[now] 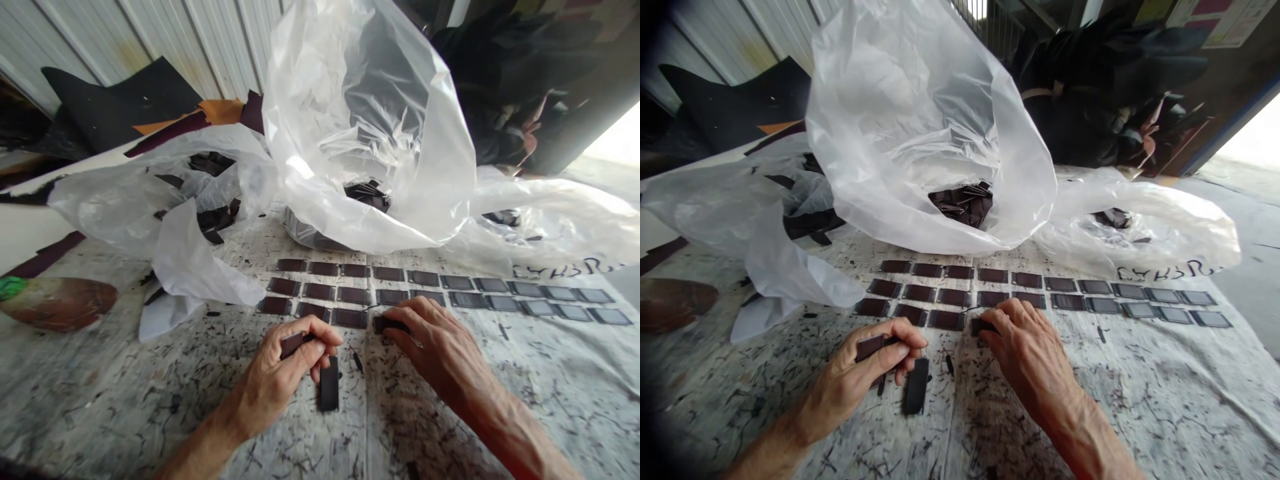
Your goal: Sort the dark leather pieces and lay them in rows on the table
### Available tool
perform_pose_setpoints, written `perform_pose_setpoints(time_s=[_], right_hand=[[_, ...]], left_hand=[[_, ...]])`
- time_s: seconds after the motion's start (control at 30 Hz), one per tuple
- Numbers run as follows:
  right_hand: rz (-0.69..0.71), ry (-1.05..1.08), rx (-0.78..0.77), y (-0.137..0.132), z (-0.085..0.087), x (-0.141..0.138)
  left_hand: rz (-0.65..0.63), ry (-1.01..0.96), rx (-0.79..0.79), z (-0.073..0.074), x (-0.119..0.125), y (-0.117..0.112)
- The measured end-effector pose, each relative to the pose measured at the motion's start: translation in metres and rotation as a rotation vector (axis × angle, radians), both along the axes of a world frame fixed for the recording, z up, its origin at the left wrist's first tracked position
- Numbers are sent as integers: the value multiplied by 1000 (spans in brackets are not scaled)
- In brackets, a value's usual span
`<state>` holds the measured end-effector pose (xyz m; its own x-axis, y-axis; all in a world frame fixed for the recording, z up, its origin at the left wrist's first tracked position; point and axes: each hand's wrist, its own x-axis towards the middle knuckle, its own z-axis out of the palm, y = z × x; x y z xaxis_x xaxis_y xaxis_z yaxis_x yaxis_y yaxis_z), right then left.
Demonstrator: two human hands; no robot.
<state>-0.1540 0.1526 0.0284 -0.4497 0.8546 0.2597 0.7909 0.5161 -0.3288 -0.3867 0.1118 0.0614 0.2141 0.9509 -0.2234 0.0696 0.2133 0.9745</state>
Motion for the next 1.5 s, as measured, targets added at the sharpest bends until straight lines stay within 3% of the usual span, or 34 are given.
perform_pose_setpoints(time_s=[0.33, 0.43, 0.5, 0.6, 0.67, 0.77, 0.83, 0.9, 1.13, 1.3, 1.5], right_hand=[[-16, 98, -146, 11, 4, 1], [-32, 65, -158, 11, 2, 2], [-35, 41, -89, 6, 3, 1], [-70, 49, 143, -11, 8, -5], [-19, 83, 191, -26, 13, -16], [167, 84, -24, -44, 20, -39], [166, 58, -168, -52, 21, -55], [98, 44, -216, -55, 19, -68], [-13, -1, -131, -59, 18, -84], [-16, 115, -269, -56, 18, -74], [-45, 328, -498, -48, 12, -54]], left_hand=[[-12, -6, -27, 2, -2, 1], [12, -89, -48, 2, -3, 2], [55, -187, -75, 1, -3, 2], [145, -320, -122, 2, -3, 3], [201, -374, -159, 3, -4, 3], [286, -456, -208, 6, -6, 4], [329, -518, -207, 9, -7, 3], [345, -546, -174, 11, -9, 2], [378, -389, -118, 12, -8, 1], [368, -226, -58, 18, -7, -2], [117, 46, -58, 18, -1, -12]])
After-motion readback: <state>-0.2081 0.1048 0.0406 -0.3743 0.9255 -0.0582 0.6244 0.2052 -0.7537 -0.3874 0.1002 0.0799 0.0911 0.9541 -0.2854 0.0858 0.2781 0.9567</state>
